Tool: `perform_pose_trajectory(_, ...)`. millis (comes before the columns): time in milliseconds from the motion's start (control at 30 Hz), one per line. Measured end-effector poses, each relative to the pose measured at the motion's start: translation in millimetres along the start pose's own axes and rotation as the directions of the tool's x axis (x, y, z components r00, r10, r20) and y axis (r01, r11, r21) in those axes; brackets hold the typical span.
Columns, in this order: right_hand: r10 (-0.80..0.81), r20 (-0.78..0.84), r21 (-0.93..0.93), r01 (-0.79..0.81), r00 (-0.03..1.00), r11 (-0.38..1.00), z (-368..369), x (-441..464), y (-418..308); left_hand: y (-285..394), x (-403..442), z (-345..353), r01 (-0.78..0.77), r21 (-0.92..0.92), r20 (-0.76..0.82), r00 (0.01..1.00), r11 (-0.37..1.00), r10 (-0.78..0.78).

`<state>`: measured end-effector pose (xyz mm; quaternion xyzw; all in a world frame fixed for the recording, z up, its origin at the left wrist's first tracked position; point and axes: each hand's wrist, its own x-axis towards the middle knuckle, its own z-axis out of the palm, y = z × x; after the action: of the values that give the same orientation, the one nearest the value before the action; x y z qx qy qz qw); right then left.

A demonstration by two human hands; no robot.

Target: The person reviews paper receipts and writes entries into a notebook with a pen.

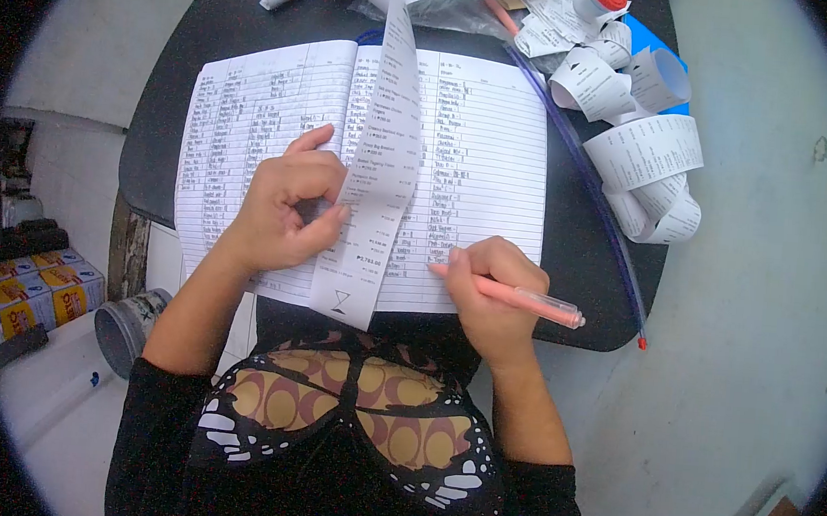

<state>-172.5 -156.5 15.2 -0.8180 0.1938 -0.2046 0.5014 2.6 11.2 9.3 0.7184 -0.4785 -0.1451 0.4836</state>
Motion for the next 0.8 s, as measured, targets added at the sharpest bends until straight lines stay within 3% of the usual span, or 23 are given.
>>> perform_pose_trajectory(800, -0.039, 0.013, -0.013, 0.039, 0.999, 0.999, -3.0, 0.9, 0.2, 0.7, 0.2, -0.6, -0.004, 0.028, 0.009, 1.0, 1.0, 0.003)
